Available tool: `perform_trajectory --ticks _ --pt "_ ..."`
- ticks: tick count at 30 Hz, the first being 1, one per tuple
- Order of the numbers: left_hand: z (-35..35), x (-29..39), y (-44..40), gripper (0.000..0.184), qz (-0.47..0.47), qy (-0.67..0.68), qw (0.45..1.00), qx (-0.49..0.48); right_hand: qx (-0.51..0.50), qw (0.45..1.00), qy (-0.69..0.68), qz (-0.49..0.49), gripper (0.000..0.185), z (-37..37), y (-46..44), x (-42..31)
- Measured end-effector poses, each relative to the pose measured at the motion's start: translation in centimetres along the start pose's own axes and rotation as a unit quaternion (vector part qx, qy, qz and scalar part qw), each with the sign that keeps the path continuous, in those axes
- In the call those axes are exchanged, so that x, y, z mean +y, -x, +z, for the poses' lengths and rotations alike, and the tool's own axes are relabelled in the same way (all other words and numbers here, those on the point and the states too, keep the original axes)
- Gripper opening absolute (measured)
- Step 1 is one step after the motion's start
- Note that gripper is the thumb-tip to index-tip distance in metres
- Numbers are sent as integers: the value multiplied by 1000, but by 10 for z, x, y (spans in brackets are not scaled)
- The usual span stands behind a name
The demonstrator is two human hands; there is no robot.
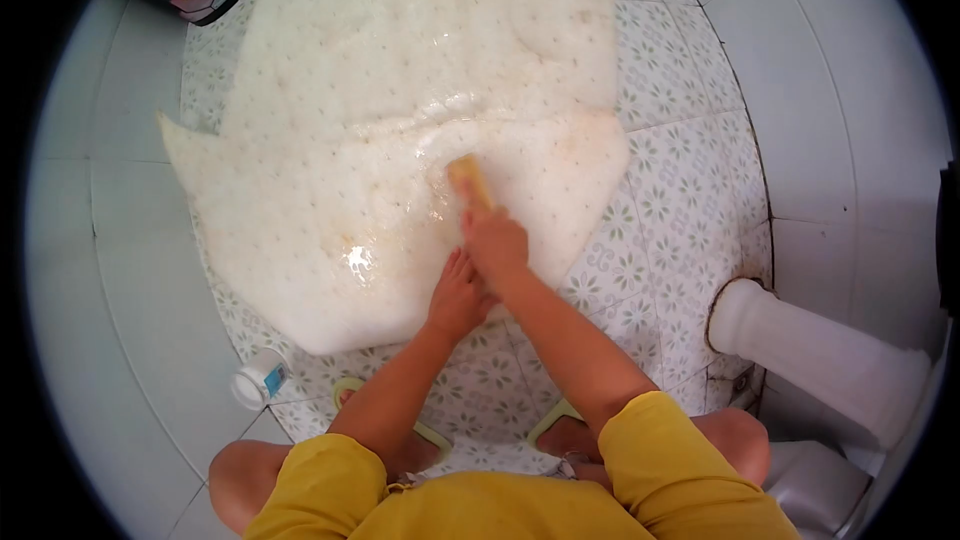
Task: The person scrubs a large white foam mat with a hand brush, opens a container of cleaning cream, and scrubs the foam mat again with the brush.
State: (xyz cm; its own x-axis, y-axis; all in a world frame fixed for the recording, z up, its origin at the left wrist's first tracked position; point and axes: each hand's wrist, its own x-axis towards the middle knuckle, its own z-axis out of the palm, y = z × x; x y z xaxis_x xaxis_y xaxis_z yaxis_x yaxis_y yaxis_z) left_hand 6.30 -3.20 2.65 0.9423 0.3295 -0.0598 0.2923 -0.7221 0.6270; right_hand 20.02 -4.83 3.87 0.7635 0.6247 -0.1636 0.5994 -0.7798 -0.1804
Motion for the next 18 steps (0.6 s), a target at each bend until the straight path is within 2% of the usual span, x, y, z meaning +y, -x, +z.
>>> perform_trajectory --ticks 2,4,5,6,9,10,11,12,13,15,16,18 --pt "7 -6 4 77 7 -6 1000 -17 -24 994 -30 -101 46 -4 4 0" --pt "-1 3 2 80 2 -5 1000 0 -79 997 25 -1 45 0 -31 43" --pt "-4 4 2 80 1 -5 1000 0 -41 995 -42 82 45 -13 -41 66" --pt "-6 5 2 82 1 -1 1000 -11 11 992 -61 112 49 -28 -49 83" --pt "-12 9 1 86 -2 3 999 -35 -5 985 -73 158 47 -24 -42 53" --pt "-13 10 1 88 -7 1 999 -48 4 989 -75 128 52 0 -34 41" --pt "-13 9 1 88 -7 0 999 -48 -62 993 -39 90 53 2 -23 17" --pt "-12 7 2 91 -15 -9 997 -73 -83 992 -90 14 53 0 -5 0" --pt "-13 7 1 95 -23 -18 995 -98 -82 992 -91 13 53 -3 -1 -1" --pt "-18 9 0 96 -17 -20 995 -100 -124 987 -57 -88 54 -8 3 -2" --pt "-20 11 0 97 -12 -21 994 -102 -96 994 -18 -47 54 -8 -10 13" --pt "-20 12 -1 97 -6 -15 996 -85 -43 995 -51 80 52 -17 -34 55"
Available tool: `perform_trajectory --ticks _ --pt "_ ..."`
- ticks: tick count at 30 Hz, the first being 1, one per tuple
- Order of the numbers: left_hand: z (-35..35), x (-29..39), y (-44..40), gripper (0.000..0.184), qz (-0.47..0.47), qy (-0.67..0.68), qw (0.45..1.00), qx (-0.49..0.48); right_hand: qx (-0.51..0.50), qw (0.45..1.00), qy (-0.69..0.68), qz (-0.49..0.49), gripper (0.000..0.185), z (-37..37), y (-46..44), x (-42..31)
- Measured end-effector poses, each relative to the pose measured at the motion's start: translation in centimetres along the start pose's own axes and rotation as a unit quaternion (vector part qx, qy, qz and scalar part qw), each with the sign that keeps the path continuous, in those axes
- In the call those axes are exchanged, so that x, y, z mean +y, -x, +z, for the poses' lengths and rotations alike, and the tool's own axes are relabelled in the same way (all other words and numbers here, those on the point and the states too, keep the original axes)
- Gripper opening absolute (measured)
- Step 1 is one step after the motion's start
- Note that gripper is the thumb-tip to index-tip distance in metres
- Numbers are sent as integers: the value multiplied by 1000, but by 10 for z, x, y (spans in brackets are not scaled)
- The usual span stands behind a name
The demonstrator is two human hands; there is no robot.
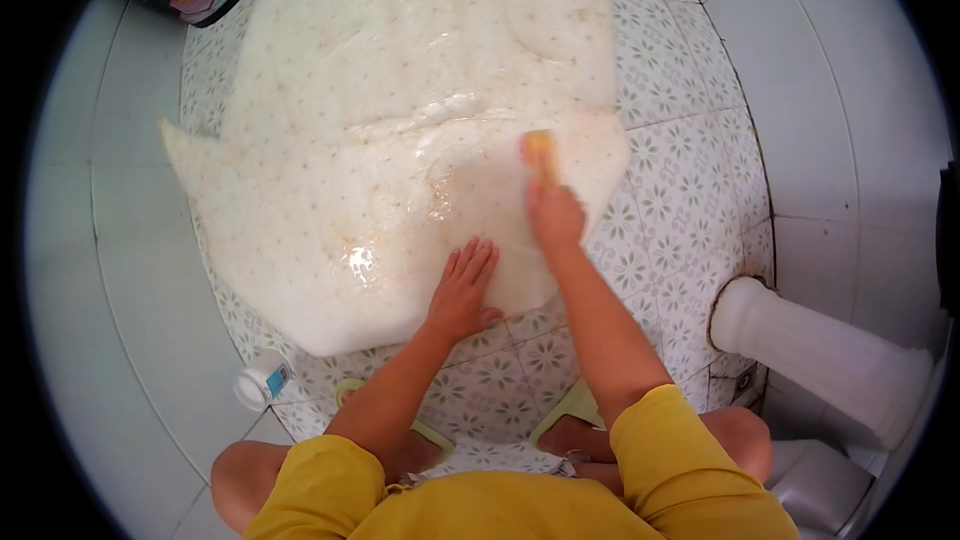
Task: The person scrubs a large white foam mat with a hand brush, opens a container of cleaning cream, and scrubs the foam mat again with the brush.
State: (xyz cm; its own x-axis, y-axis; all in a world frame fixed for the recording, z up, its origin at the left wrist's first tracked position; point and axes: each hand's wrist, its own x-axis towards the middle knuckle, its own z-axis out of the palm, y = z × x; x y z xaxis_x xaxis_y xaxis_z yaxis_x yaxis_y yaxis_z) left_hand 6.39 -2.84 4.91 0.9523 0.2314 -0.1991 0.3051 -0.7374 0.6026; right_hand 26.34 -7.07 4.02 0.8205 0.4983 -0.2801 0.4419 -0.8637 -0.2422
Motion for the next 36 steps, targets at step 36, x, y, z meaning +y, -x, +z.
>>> perform_trajectory --ticks 36 --pt "15 4 17 88 -4 -59 998 23 24 989 44 -137 53 26 28 12"
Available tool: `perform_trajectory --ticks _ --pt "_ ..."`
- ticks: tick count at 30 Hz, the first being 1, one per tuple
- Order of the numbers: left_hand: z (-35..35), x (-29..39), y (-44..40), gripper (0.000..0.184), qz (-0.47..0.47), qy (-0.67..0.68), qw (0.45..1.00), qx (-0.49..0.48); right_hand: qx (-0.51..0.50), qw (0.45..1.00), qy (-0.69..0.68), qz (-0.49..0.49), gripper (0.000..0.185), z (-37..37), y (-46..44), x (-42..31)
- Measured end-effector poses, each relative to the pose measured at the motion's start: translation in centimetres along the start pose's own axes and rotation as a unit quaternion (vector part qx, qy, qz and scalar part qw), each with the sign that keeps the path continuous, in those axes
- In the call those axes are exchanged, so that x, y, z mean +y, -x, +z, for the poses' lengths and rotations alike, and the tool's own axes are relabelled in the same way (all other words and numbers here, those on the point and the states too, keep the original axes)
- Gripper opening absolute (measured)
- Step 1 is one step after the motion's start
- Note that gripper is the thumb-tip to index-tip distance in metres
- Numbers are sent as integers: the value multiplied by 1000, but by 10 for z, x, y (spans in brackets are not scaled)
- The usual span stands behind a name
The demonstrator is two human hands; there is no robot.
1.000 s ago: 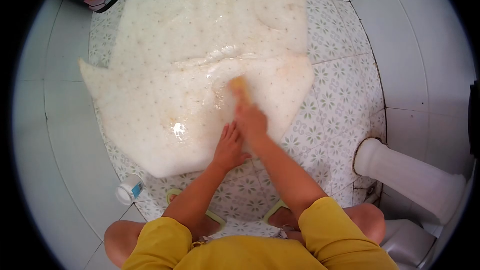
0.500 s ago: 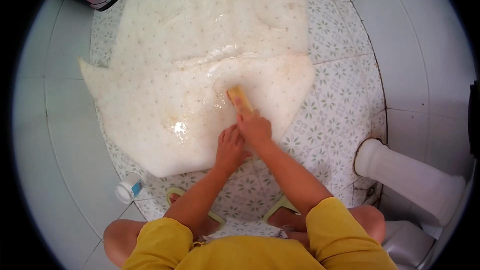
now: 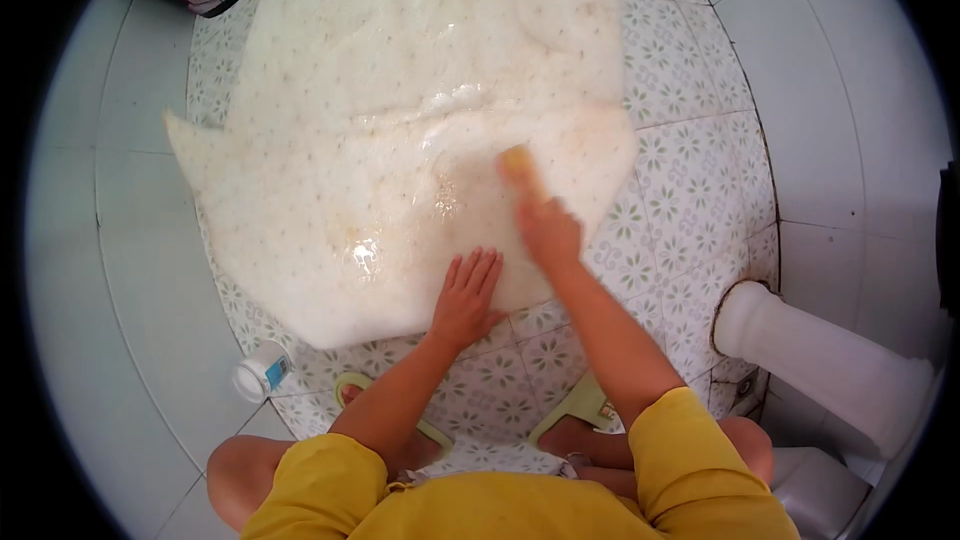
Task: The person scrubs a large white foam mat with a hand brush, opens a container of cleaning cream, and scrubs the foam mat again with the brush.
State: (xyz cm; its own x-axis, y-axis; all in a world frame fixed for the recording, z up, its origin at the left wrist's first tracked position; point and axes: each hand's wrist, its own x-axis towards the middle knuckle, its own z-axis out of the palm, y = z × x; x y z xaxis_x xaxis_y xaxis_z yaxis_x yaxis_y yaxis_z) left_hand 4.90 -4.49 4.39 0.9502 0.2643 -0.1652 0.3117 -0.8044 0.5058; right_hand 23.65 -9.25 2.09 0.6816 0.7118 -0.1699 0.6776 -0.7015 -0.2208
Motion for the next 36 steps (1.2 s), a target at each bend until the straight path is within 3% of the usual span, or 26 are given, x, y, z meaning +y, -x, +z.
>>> perform_trajectory --ticks 2,5,6,9,12,15,17,19,24,27,29,32,34,35,36 --pt "-2 2 -1 84 9 16 999 28 29 993 -3 111 52 -13 -18 23" --pt "0 4 -4 81 8 8 999 32 44 989 -15 140 52 -10 -9 -7" --pt "5 3 -5 82 -1 8 1000 29 15 994 17 103 53 -3 6 -27" --pt "12 -1 -12 81 -11 1 999 45 -51 995 -76 -44 54 -6 38 -55" --pt "3 -3 -17 79 -10 23 998 50 -12 1000 -6 -9 55 -14 11 -21" --pt "-4 -15 -28 81 -19 43 999 12 -8 995 -33 90 59 -33 -12 12" --pt "-7 -22 -36 84 -28 37 999 -11 -37 992 -78 89 63 -34 -15 16" --pt "-28 -18 -45 90 -110 -22 991 68 -27 992 -103 71 64 -34 -15 20" --pt "-28 -35 -51 91 -112 -31 992 55 9 979 -202 23 66 -22 -13 29" --pt "-29 -35 -49 86 -97 -41 994 42 4 977 -208 55 62 -26 -12 20" --pt "-27 -33 -46 80 -109 -15 991 75 -18 983 -123 137 61 -20 -9 0" --pt "-20 -39 -45 77 -105 36 985 135 -31 991 -85 100 59 -3 26 -47" --pt "-21 -42 -42 78 -98 46 983 146 -59 995 -65 -56 54 2 43 -58" --pt "-21 -43 -41 79 -91 55 982 157 -58 995 -64 -56 54 1 36 -46" --pt "-21 -42 -41 79 -91 55 982 158 -40 999 -31 8 53 0 21 -22"
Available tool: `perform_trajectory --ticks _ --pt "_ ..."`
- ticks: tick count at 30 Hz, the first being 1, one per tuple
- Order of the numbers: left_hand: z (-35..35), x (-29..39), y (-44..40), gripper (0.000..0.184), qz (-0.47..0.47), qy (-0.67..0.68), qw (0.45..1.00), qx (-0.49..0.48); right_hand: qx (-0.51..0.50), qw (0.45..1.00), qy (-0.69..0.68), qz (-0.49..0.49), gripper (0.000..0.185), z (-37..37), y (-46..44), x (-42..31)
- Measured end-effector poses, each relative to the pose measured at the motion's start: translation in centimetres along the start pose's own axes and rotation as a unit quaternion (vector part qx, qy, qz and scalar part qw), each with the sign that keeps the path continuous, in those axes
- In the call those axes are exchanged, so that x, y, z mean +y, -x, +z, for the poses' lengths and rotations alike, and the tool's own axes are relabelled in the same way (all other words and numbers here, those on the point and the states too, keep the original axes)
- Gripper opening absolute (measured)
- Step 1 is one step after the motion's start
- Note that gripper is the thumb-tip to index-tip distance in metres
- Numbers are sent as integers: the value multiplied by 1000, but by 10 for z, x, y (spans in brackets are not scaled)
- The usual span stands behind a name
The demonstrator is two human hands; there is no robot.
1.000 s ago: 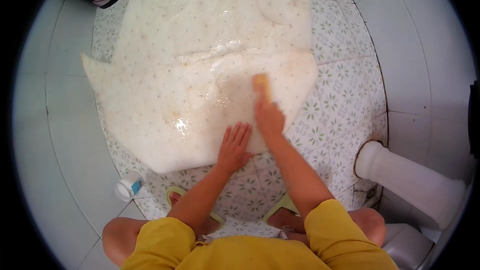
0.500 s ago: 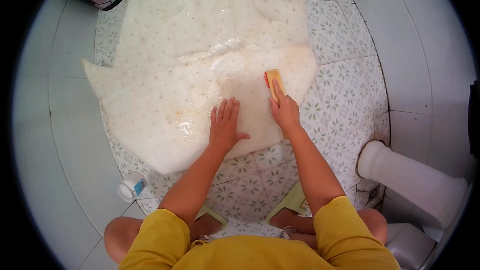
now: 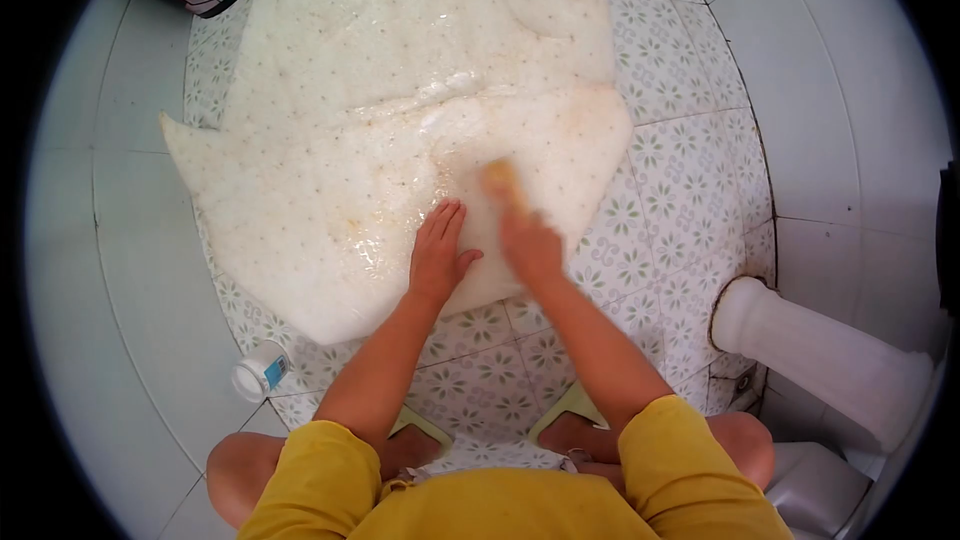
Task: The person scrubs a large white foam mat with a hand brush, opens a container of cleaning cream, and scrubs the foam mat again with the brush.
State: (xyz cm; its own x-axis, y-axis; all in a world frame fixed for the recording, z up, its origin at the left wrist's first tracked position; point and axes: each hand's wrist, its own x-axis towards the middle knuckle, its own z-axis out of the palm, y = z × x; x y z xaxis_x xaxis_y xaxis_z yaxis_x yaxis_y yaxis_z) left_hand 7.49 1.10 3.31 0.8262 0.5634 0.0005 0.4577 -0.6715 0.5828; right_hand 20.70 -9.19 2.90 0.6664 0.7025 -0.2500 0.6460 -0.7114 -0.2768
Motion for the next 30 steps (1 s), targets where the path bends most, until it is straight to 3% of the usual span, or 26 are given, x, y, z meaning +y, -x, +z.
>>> perform_trajectory --ticks 3,5,7,8,10,12,14,17,19,21,23,25,27,29,30 --pt "-2 -2 2 79 8 27 1000 6 40 988 13 148 53 -37 -22 35" --pt "-2 -2 2 81 18 25 1000 2 59 984 1 171 56 -10 -14 11" --pt "-3 -8 0 81 21 20 999 -32 49 997 17 56 57 13 17 -26" --pt "-4 -11 0 82 22 14 998 -65 49 997 17 56 57 15 22 -28" --pt "-7 -10 1 83 23 32 997 -65 64 995 9 -71 56 15 27 -30" --pt "-9 -9 2 84 24 49 996 -65 19 999 47 10 52 -7 8 10" --pt "-6 -4 5 84 30 14 999 -17 44 990 28 130 52 -16 -12 47" --pt "-5 3 6 83 11 -29 999 -7 63 981 -24 182 52 -15 0 16" --pt "-9 5 5 84 -1 -48 999 -8 69 995 -20 69 53 16 34 -20" --pt "-9 4 5 84 -11 -65 998 -11 2 998 -41 -50 51 9 52 -33" --pt "-8 1 6 86 -19 -22 1000 6 65 995 46 -66 49 12 33 5" --pt "-7 0 6 87 -15 -24 1000 7 35 994 3 108 51 -9 2 38" --pt "-6 0 7 87 -11 -25 1000 6 75 985 -4 155 53 -20 2 34" --pt "-5 1 6 87 -16 -16 1000 14 85 984 -78 135 53 10 21 1" --pt "-1 -2 6 87 -16 -17 1000 14 39 991 -79 103 52 19 33 -18"
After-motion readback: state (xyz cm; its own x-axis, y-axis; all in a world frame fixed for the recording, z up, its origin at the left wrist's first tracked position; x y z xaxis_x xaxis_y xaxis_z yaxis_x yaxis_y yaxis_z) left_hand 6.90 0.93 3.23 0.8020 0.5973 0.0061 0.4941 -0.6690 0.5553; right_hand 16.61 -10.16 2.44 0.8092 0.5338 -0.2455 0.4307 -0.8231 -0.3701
